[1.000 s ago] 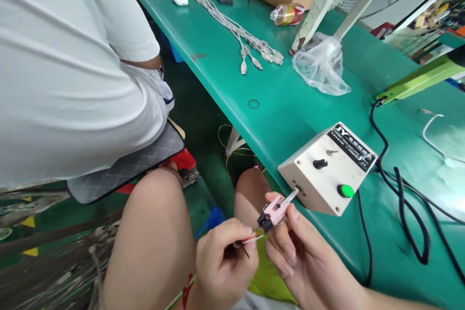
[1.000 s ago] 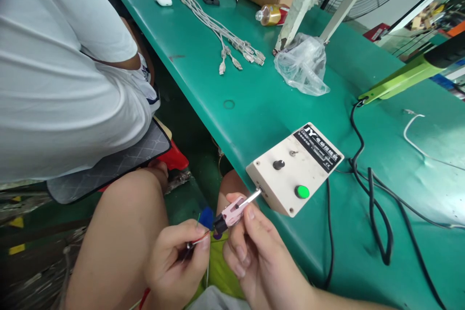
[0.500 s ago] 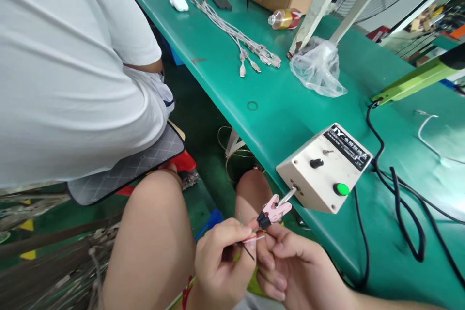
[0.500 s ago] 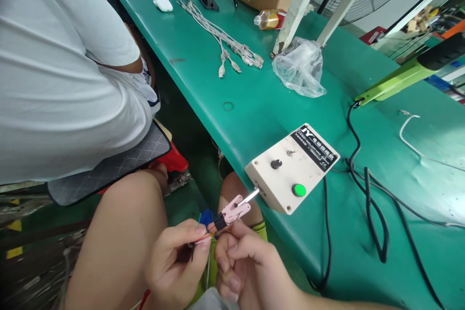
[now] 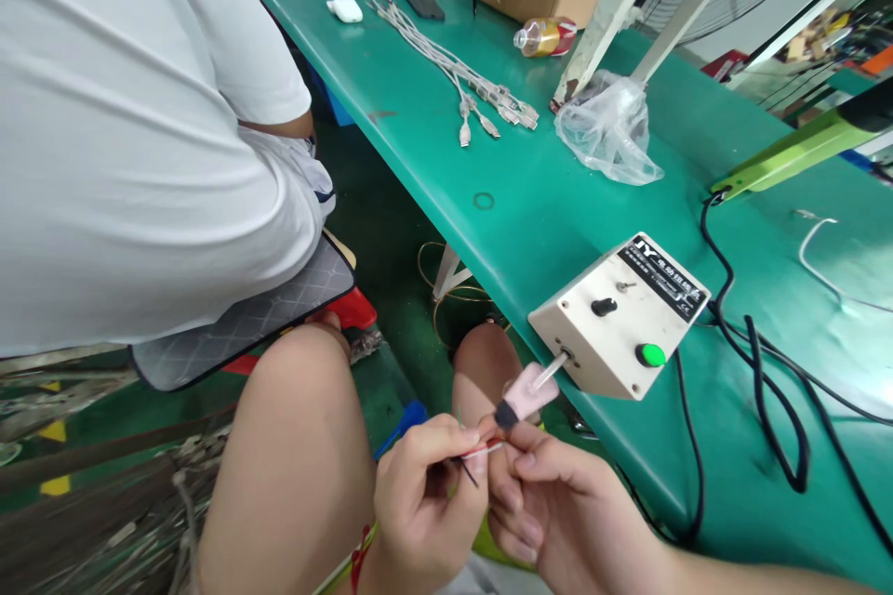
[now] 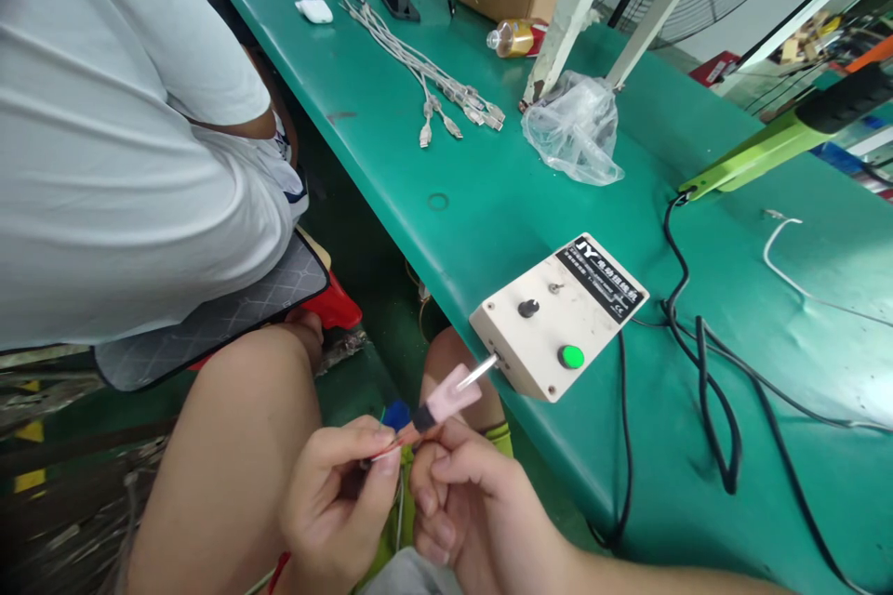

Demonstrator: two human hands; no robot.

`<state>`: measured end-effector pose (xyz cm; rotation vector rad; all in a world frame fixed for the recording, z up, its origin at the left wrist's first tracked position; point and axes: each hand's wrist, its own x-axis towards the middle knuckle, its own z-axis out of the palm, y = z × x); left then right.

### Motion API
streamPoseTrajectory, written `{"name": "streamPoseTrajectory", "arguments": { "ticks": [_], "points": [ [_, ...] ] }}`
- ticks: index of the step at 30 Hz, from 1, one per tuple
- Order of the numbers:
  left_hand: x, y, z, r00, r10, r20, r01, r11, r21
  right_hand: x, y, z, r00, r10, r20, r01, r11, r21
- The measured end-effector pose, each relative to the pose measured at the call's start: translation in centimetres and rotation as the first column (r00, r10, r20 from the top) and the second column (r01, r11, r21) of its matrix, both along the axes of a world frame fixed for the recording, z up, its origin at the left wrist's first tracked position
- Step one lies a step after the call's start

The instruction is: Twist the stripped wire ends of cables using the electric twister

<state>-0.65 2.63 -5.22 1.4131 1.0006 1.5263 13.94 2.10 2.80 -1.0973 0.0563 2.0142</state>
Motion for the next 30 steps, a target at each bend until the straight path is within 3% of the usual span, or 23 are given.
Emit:
{"name": "streamPoseTrajectory", "arguments": {
  "ticks": [6,11,23,26,30],
  "points": [
    [-0.2,-0.3,0.8,0.99,0.14,-0.014,-0.138,0.987,0.086,-0.2,0.1,0.1,0.999,0.023,0.035,-0.023,1.0,0.004],
    [-0.1,0.2,1.9,0.997,0.058,-0.057,-0.045,0.975,0.219,-0.4,0.0,0.8,0.998,0.022,0.061,-0.024,0.999,0.023],
    [-0.1,0.8,2.3,0.996,0.014,-0.088,0.008,0.971,0.24,-0.4,0.0,0.9,0.998,0.037,0.049,-0.036,0.999,-0.004],
    [-0.2,0.8,2.2,0.996,0.01,-0.085,0.01,0.972,0.235,-0.4,0.4,1.4,0.998,-0.027,0.062,0.026,1.0,0.016],
    [-0.2,0.8,1.9,0.999,0.022,-0.046,-0.012,0.976,0.219,-0.2,1.6,2.2,0.977,-0.202,0.065,0.197,0.977,0.083]
  ]
}}
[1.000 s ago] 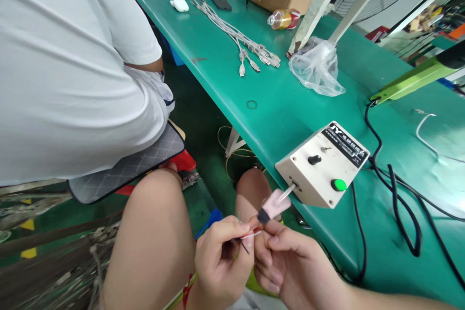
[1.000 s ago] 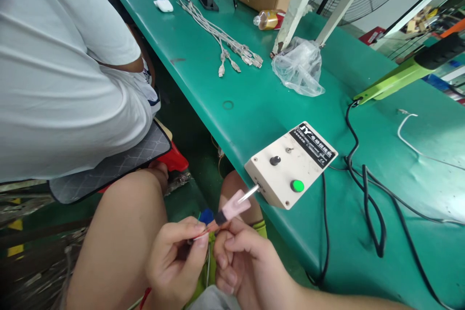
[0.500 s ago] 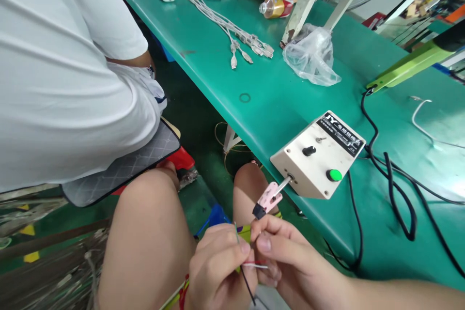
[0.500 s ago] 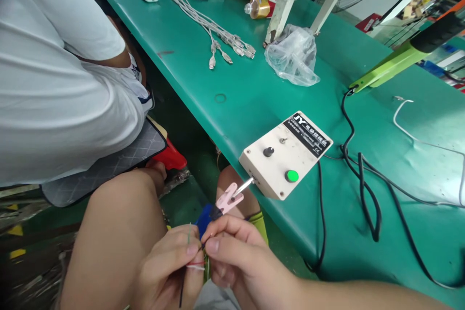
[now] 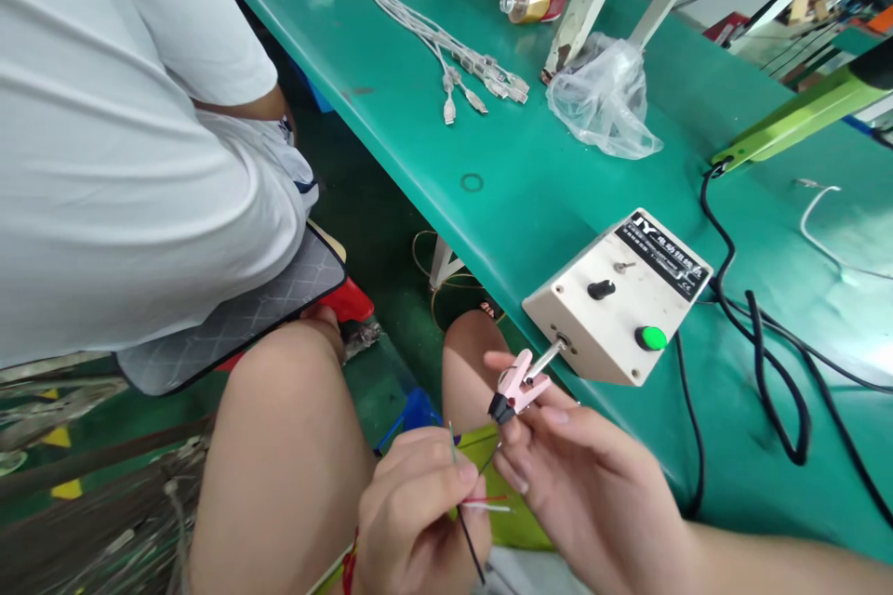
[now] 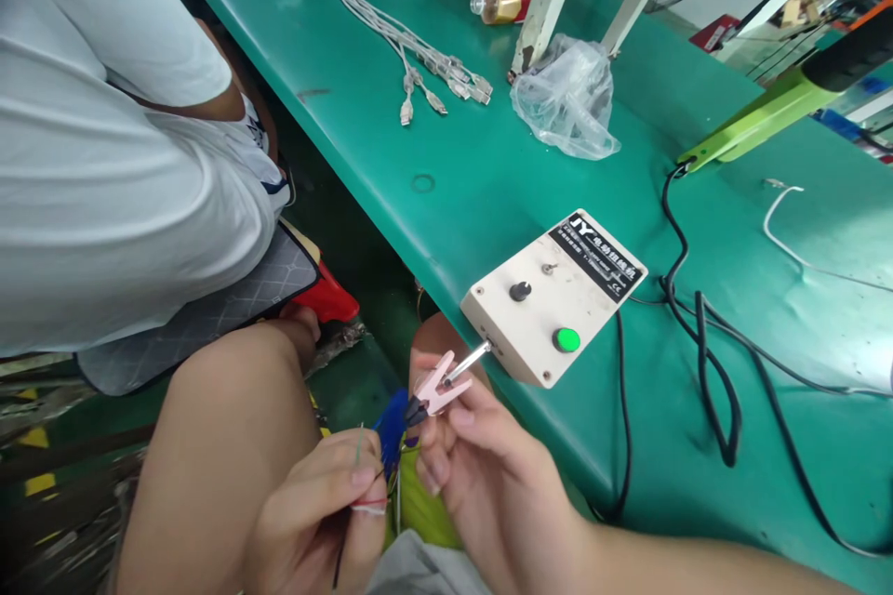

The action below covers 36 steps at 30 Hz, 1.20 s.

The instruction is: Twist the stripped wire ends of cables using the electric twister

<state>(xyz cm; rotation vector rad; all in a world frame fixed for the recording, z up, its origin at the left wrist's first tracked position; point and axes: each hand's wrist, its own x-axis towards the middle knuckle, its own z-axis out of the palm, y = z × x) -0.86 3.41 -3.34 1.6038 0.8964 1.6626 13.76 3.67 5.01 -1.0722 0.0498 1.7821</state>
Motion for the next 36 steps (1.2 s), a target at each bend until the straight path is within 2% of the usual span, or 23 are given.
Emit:
{"name": "streamPoseTrajectory", "arguments": {
  "ticks": [3,6,11,16,26,31,36],
  "points": [
    [0.0,0.0,-0.3,1.0,0.011,0.018,-0.011,1.0,-0.014,0.3,0.6,0.1,0.998,-0.051,-0.027,0.051,0.999,0.006],
    [0.0,0.0,-0.5,1.0,0.016,0.023,-0.015,1.0,-0.026,0.4,0.6,-0.2,0.997,-0.047,-0.054,0.047,0.999,0.004],
    [0.1,0.1,-0.8,0.999,0.038,0.014,-0.038,0.998,-0.045,0.3,0.2,-0.7,1.0,-0.025,-0.006,0.026,0.998,0.051],
    [0.1,0.3,-0.9,0.996,0.077,-0.046,-0.079,0.995,-0.056,0.4,0.1,-1.1,1.0,-0.003,0.028,0.002,0.999,0.042],
    [0.0,0.6,-0.9,0.997,0.023,-0.072,-0.029,0.996,-0.083,0.5,0.2,-0.8,1.0,-0.006,0.031,0.006,1.0,0.023],
    [0.0,0.7,-1.0,0.995,0.046,-0.088,-0.055,0.993,-0.105,0.8,0.2,-0.7,0.999,0.014,-0.036,-0.015,0.999,-0.038],
    [-0.3,0.5,-1.1,0.996,0.037,-0.085,-0.047,0.992,-0.12,0.7,-0.3,-1.4,0.993,0.093,-0.071,-0.101,0.988,-0.118]
  ]
}}
